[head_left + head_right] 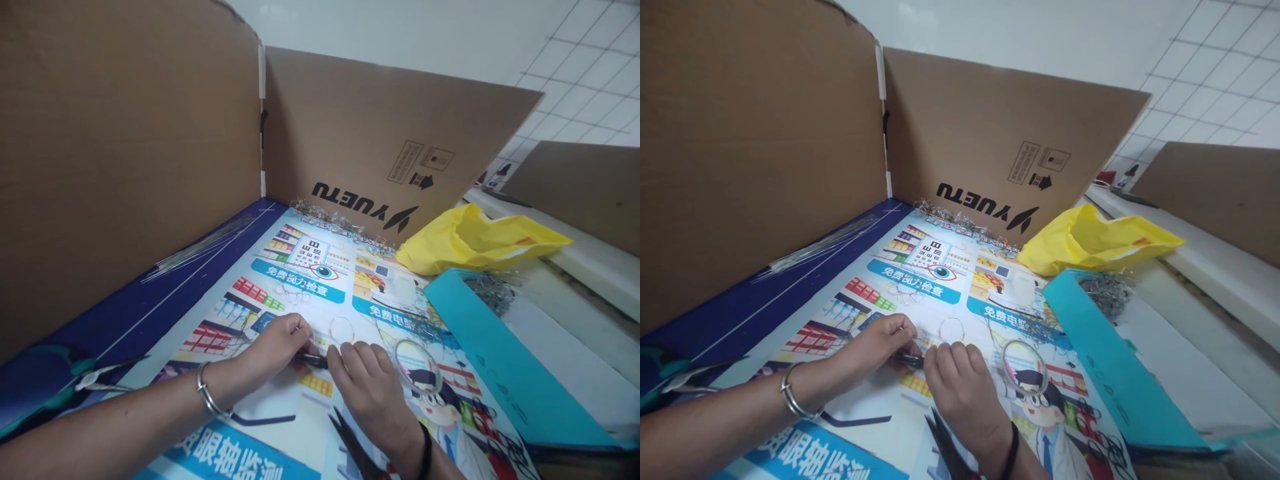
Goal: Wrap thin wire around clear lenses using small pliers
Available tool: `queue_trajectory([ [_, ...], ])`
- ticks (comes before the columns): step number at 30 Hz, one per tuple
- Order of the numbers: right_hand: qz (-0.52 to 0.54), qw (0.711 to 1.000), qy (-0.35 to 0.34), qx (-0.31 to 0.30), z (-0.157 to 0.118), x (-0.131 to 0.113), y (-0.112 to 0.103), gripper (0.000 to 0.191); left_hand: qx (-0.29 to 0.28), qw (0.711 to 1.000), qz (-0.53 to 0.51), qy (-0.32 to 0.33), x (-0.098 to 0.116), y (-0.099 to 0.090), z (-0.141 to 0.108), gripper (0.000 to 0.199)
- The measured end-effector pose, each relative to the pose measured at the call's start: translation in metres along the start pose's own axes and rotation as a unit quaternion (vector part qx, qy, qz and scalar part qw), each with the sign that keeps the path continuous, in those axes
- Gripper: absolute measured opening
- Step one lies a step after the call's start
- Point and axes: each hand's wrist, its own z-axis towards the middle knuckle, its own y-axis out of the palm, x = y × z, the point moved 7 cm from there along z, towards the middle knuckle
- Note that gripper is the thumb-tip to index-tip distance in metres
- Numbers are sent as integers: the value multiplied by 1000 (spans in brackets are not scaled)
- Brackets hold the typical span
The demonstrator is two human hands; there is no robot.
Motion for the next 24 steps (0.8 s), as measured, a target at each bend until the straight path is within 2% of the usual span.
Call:
queue_trajectory([
  [12, 14, 1000, 2, -13, 2, -2, 2, 23, 1, 1000, 7, -10, 2, 4, -5, 17],
  [19, 42, 998, 15, -41, 0, 0, 8, 19, -2, 1000, 4, -8, 3, 3, -5, 18],
  [24, 34, 999, 25, -26, -2, 3, 8, 20, 0, 1000, -10, 0, 4, 2, -3, 18],
])
